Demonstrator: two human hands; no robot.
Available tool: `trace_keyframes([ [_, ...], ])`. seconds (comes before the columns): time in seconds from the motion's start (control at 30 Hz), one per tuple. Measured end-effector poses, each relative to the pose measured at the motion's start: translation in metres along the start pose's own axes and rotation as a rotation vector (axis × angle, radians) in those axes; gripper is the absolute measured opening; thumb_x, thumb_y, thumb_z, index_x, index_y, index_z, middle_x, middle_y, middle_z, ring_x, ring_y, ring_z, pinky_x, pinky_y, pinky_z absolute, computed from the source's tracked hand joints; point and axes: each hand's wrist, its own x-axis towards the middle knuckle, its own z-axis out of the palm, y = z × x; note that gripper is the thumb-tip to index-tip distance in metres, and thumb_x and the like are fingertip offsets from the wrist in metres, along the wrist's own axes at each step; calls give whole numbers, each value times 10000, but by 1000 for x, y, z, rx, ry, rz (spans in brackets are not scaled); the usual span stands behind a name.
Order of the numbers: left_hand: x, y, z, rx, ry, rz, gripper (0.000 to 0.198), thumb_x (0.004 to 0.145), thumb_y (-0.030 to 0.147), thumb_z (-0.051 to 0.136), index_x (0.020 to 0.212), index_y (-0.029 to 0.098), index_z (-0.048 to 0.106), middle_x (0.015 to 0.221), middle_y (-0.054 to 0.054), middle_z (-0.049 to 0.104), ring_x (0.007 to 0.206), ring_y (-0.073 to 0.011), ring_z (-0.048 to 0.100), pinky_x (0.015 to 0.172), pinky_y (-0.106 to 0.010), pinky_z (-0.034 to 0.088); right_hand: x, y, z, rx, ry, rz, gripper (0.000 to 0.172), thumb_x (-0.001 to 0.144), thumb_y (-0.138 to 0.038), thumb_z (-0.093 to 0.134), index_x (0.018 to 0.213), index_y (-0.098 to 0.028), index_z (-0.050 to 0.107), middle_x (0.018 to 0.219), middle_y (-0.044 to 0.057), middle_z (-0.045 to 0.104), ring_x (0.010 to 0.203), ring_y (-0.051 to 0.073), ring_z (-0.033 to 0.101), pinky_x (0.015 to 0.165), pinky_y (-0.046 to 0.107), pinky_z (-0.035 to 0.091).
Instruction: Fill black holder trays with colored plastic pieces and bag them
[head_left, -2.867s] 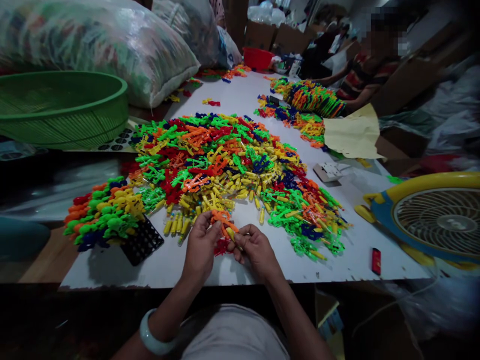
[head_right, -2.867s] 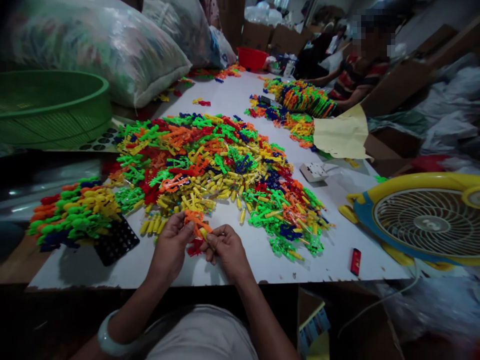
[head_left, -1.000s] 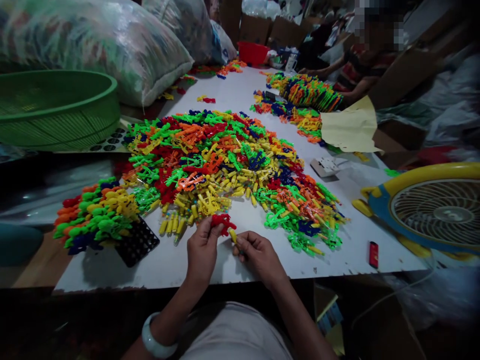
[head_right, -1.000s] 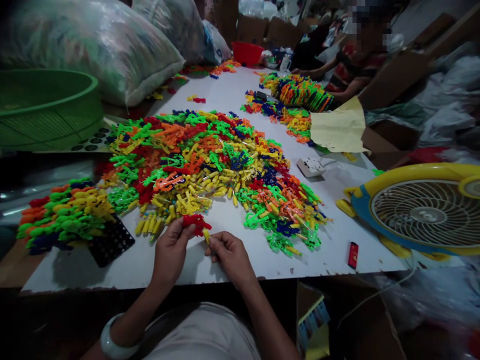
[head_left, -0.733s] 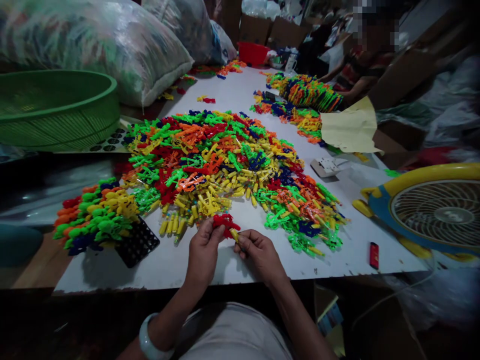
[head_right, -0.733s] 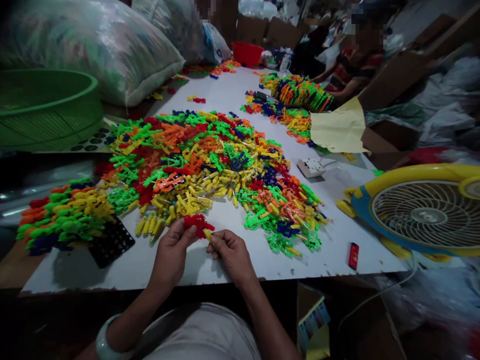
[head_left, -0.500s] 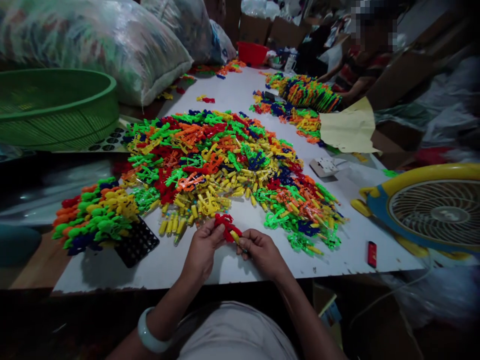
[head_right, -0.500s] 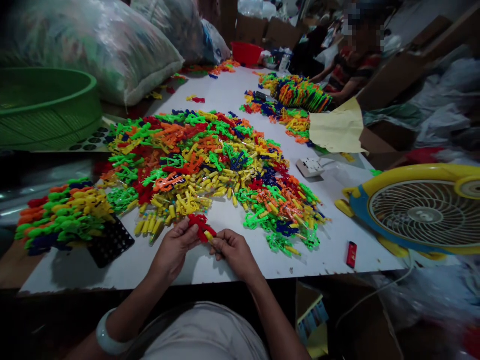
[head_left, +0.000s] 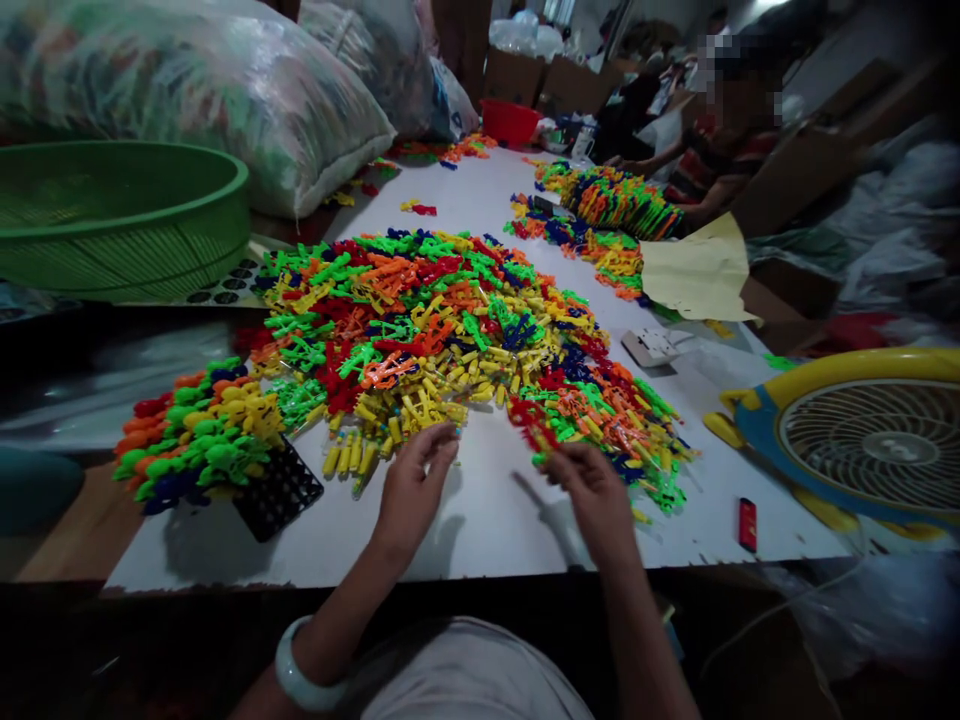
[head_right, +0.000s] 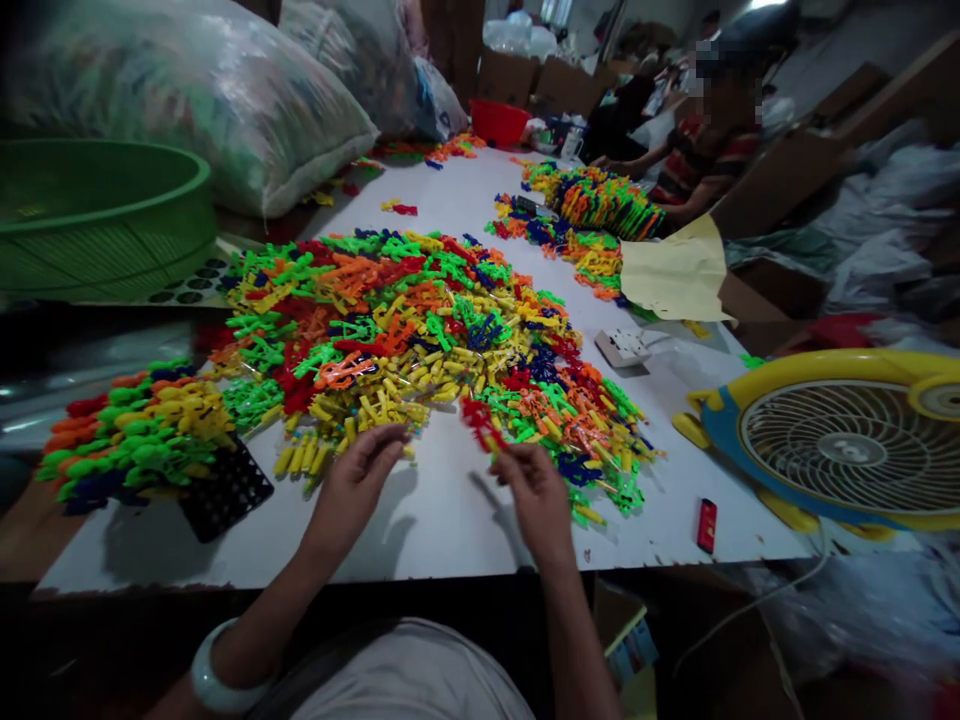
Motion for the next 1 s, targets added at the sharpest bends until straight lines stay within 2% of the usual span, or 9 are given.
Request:
trace_keyframes([
  [0.07,17,4,-16,389,144,233,356,885,358,556,1203,208,607,1337,-126,582,1273,-265,497,1093,-461,363,16,2,-20,-280,297,-213,228,842,-407,610,953,-208,623,963,106,673,917,261,593,846,460,457],
  [0.13,39,5,-30,716,273,339,453,883,311,553,1316,181,530,1493,-163,424,1403,-316,333,1137,-532,253,31,3,-18,-503,388,-411,213,852,-350,592,985,-196,657,1063,135,653,1059,301,547,964,524,383],
  [0.2,58,3,-38,931,314,334,513,881,277,548,1375,157,476,1523,-193,369,1427,-362,275,1117,-584,227,41,2,10,-525,235,-541,211,885,-286,541,1023,-194,670,1074,129,657,1079,282,548,995,495,380],
  [0.27,70,-1,-41,1034,286,327,481,895,247,512,1368,165,496,1467,-186,459,1389,-372,337,1083,-582,262,47,-2,56,-414,28,-585,246,922,-243,478,1081,-199,661,1106,117,650,1076,240,560,960,408,435],
  [0.4,69,-8,-45,1078,222,434,382,924,210,443,1278,195,588,1295,-115,637,1254,-332,483,1040,-524,317,56,-15,133,-482,-156,-516,231,924,-235,515,1092,-167,659,1083,127,651,1047,250,555,938,399,434],
  [0.5,63,-9,-54,1022,185,468,323,900,252,511,1184,173,641,1177,-123,688,1152,-305,550,1000,-475,374,61,-20,142,-578,-192,-469,149,894,-235,574,957,-159,686,952,116,657,959,262,558,883,400,423],
  [0.7,57,4,-65,530,294,241,271,832,409,609,991,204,689,978,-52,710,933,-218,628,837,-331,471,54,-22,102,-384,-99,-498,145,892,-271,568,945,-195,679,944,89,672,907,241,583,840,382,442],
  [0.83,43,15,-52,202,272,75,339,761,477,681,947,193,684,868,-22,711,818,-182,642,720,-264,472,31,-33,92,-225,-173,-574,182,922,-300,546,1042,-232,664,969,72,677,897,211,611,811,348,482],
  [1.0,23,18,-30,-116,116,-110,412,726,523,708,943,175,670,796,-25,723,714,-170,656,613,-248,468,10,-33,92,-320,-140,-699,186,941,-272,526,1070,-243,656,953,79,683,921,222,601,852,387,486],
])
